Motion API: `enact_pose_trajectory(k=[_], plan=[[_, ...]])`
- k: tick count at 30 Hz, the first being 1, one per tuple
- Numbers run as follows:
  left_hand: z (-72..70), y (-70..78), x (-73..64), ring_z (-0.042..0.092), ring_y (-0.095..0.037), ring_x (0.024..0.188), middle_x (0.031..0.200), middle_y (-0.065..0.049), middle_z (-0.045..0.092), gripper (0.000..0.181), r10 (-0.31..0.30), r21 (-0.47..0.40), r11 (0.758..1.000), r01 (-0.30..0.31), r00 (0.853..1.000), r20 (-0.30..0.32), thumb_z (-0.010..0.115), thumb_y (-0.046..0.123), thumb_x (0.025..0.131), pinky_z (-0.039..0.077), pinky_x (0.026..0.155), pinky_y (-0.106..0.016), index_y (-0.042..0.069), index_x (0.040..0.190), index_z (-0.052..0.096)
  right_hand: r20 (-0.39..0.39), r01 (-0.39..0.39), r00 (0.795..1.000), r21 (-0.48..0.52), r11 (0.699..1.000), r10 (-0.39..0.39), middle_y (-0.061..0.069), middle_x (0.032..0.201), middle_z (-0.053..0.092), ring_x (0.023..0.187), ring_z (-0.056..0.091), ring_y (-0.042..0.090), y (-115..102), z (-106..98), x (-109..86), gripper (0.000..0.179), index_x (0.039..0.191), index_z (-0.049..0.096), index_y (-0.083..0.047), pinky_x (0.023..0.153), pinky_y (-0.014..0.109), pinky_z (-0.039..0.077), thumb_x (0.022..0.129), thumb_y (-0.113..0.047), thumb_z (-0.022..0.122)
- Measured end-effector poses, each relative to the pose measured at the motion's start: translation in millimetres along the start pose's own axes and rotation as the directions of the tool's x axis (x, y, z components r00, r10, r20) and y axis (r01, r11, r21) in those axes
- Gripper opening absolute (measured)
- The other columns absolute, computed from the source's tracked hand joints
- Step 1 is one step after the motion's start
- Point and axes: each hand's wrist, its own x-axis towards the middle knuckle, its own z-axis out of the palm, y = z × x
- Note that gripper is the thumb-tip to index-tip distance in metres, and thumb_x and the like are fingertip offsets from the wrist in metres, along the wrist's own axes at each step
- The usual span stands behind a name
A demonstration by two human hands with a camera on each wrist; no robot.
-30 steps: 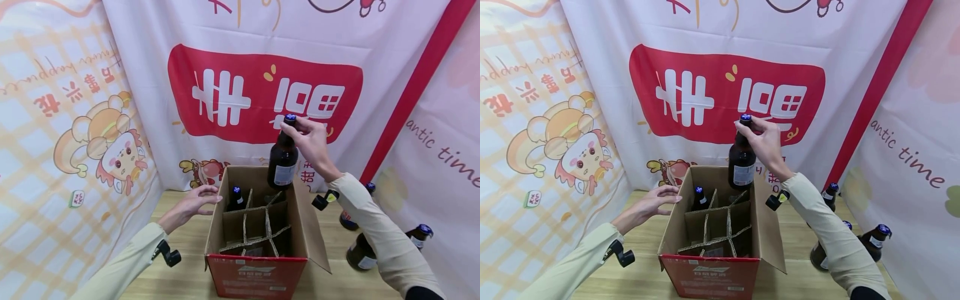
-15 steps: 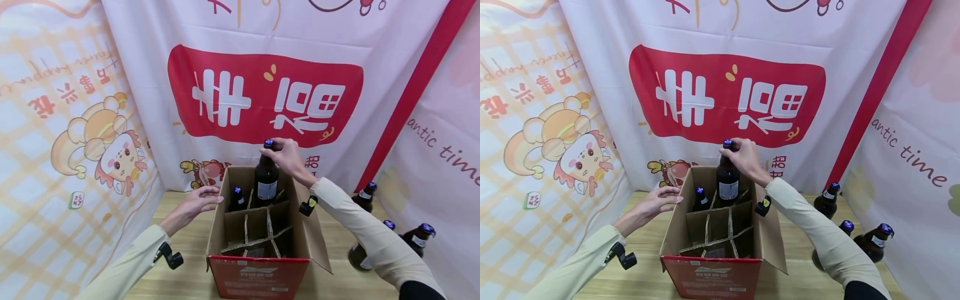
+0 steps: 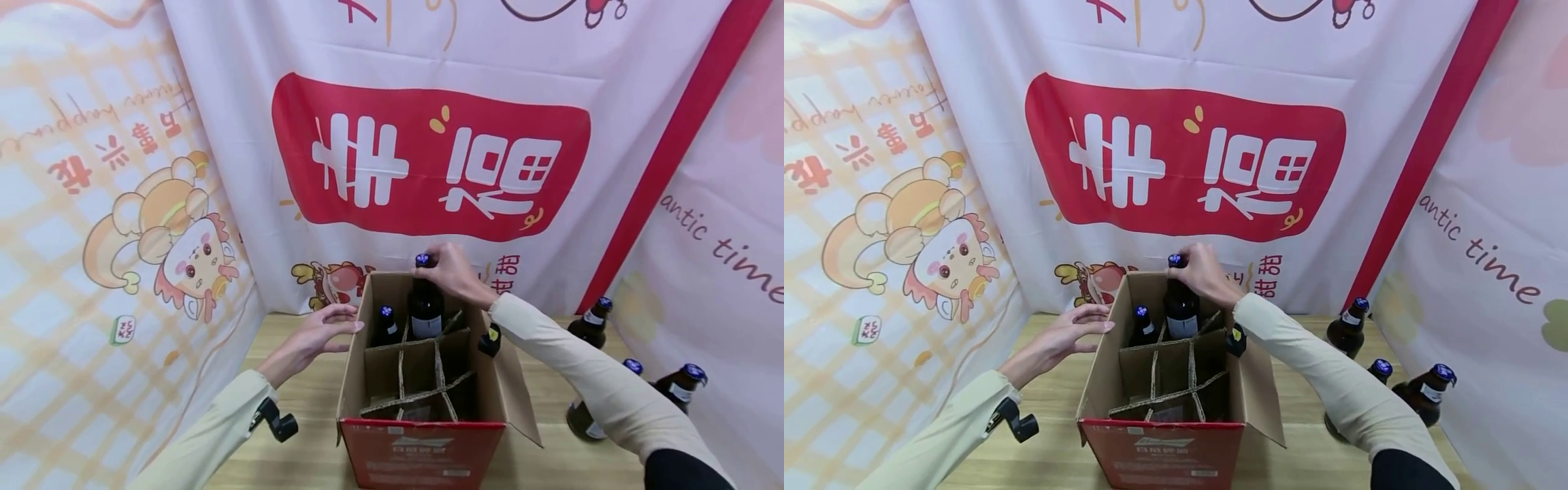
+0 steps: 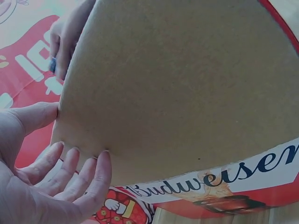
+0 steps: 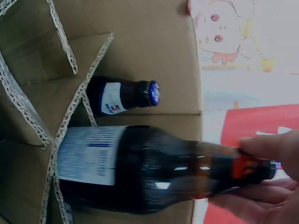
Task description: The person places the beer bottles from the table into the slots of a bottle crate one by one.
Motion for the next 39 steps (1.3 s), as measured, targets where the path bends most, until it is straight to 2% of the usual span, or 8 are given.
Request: enact_pose_trajectory(k=[8, 11, 14, 18, 21, 28, 33, 39], plan=[[1.6, 11.2, 3.9, 0.069, -0.029, 0.110, 0.124, -0.013, 0.072, 0.059, -0.084, 0.087, 0.993, 0.084, 0.996, -0.008, 0.080, 0.028, 0.093, 0.063, 0.091, -0.049, 0.002, 0.140, 0.054, 0.274, -0.102, 0.950, -0.182, 0.978, 0.150, -0.002, 0.051, 0.035, 0.045, 0.032, 0.011, 6, 5, 1.5, 0.051, 0.055, 0.047, -0.011, 0.045, 0.023, 0.030, 0.084, -0.015, 0.089], [1.5, 15.3, 5.1, 0.069, -0.031, 0.110, 0.123, -0.014, 0.073, 0.060, -0.112, 0.090, 0.990, 0.112, 0.994, -0.002, 0.080, 0.027, 0.093, 0.062, 0.092, -0.051, 0.000, 0.139, 0.053, 0.353, -0.139, 0.909, -0.243, 0.960, 0.222, 0.003, 0.050, 0.046, 0.042, 0.051, 0.021, 6, 10, 4.1, 0.044, 0.057, 0.054, -0.009, 0.045, 0.026, 0.047, 0.084, -0.012, 0.088], [0.6, 16.1, 5.2, 0.069, -0.032, 0.112, 0.127, -0.015, 0.072, 0.060, -0.131, 0.083, 0.988, 0.130, 0.991, 0.012, 0.080, 0.027, 0.093, 0.061, 0.093, -0.053, 0.000, 0.139, 0.053, 0.431, -0.194, 0.849, -0.284, 0.939, 0.306, 0.017, 0.060, 0.066, 0.059, 0.072, 0.036, 8, 17, 5.3, 0.026, 0.068, 0.068, 0.000, 0.057, 0.036, 0.062, 0.084, -0.008, 0.087], [-0.5, 12.2, 3.9, 0.067, -0.035, 0.117, 0.132, -0.016, 0.070, 0.066, -0.153, 0.084, 0.985, 0.150, 0.988, 0.031, 0.082, 0.032, 0.091, 0.062, 0.091, -0.050, 0.001, 0.141, 0.052, 0.508, -0.244, 0.777, -0.301, 0.922, 0.372, 0.030, 0.078, 0.073, 0.074, 0.077, 0.041, 14, 24, 4.4, 0.018, 0.082, 0.074, 0.010, 0.067, 0.043, 0.066, 0.087, -0.005, 0.083], [-0.1, 9.2, 3.1, 0.067, -0.036, 0.118, 0.133, -0.016, 0.070, 0.069, -0.156, 0.087, 0.985, 0.152, 0.987, 0.041, 0.083, 0.035, 0.090, 0.063, 0.090, -0.049, 0.001, 0.142, 0.052, 0.532, -0.250, 0.759, -0.295, 0.922, 0.375, 0.029, 0.082, 0.074, 0.077, 0.077, 0.041, 15, 19, 5.2, 0.020, 0.084, 0.073, 0.011, 0.071, 0.045, 0.066, 0.091, -0.006, 0.080], [-0.3, 8.7, 5.7, 0.065, -0.036, 0.119, 0.133, -0.015, 0.069, 0.061, -0.146, 0.069, 0.987, 0.143, 0.989, 0.033, 0.080, 0.032, 0.093, 0.062, 0.092, -0.051, 0.003, 0.139, 0.054, 0.562, -0.245, 0.762, -0.206, 0.947, 0.320, 0.024, 0.087, 0.075, 0.079, 0.075, 0.036, 7, -10, 11.0, 0.020, 0.094, 0.074, 0.010, 0.078, 0.046, 0.065, 0.099, -0.009, 0.071], [-1.1, 6.7, 7.9, 0.062, -0.038, 0.123, 0.133, -0.014, 0.068, 0.058, -0.139, 0.062, 0.989, 0.136, 0.990, 0.034, 0.078, 0.031, 0.095, 0.061, 0.093, -0.052, 0.003, 0.140, 0.054, 0.512, -0.270, 0.814, -0.088, 0.959, 0.276, 0.024, 0.096, 0.077, 0.088, 0.077, 0.038, 1, -32, 14.6, 0.023, 0.112, 0.073, 0.009, 0.084, 0.049, 0.064, 0.103, -0.011, 0.068], [-2.0, 3.9, 6.1, 0.059, -0.040, 0.127, 0.133, -0.013, 0.068, 0.059, -0.148, 0.055, 0.988, 0.147, 0.989, 0.018, 0.079, 0.032, 0.094, 0.061, 0.092, -0.052, 0.005, 0.140, 0.054, 0.441, -0.292, 0.855, -0.024, 0.956, 0.272, 0.023, 0.102, 0.077, 0.092, 0.077, 0.036, 7, -54, 9.2, 0.025, 0.113, 0.075, 0.005, 0.086, 0.047, 0.064, 0.102, -0.017, 0.069]])
